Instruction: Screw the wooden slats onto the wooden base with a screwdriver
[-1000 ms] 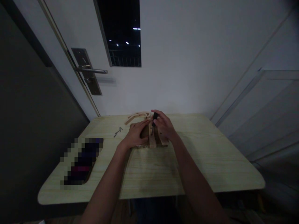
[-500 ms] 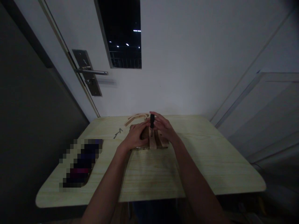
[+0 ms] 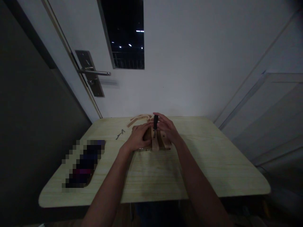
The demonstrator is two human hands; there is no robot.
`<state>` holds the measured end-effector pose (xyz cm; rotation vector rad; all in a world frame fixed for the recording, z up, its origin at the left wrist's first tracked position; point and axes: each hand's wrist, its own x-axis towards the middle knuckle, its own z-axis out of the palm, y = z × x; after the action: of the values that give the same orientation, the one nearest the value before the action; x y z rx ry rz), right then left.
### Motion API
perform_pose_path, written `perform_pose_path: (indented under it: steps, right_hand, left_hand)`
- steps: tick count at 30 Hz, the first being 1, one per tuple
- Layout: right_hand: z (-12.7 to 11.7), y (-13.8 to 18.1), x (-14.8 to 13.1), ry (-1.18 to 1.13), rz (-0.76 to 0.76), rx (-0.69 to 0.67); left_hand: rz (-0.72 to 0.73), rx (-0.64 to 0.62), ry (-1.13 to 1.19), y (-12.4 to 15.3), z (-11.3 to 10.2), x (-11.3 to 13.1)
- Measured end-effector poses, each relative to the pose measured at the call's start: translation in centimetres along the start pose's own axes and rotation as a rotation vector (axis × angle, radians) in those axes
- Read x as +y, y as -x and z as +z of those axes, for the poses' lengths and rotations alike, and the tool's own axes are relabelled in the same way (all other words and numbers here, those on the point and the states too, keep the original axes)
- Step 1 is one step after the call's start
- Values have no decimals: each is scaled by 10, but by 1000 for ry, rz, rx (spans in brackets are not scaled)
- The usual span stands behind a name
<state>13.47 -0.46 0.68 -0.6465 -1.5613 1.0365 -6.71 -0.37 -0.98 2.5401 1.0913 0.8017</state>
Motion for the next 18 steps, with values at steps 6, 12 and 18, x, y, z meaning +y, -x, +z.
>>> perform_pose_path:
  steps: [6,12,18]
  right_hand:
    - [5,0,3,-14,1,63]
    - [4,-1,1,3,9,74]
    - [4,-2,1,-33,31,28]
  left_hand:
    - [-14,-7,-3,0,-1,3]
    - [-14,-6,4,0,0,0]
    - [-37,-14,-12,-1,0,-1]
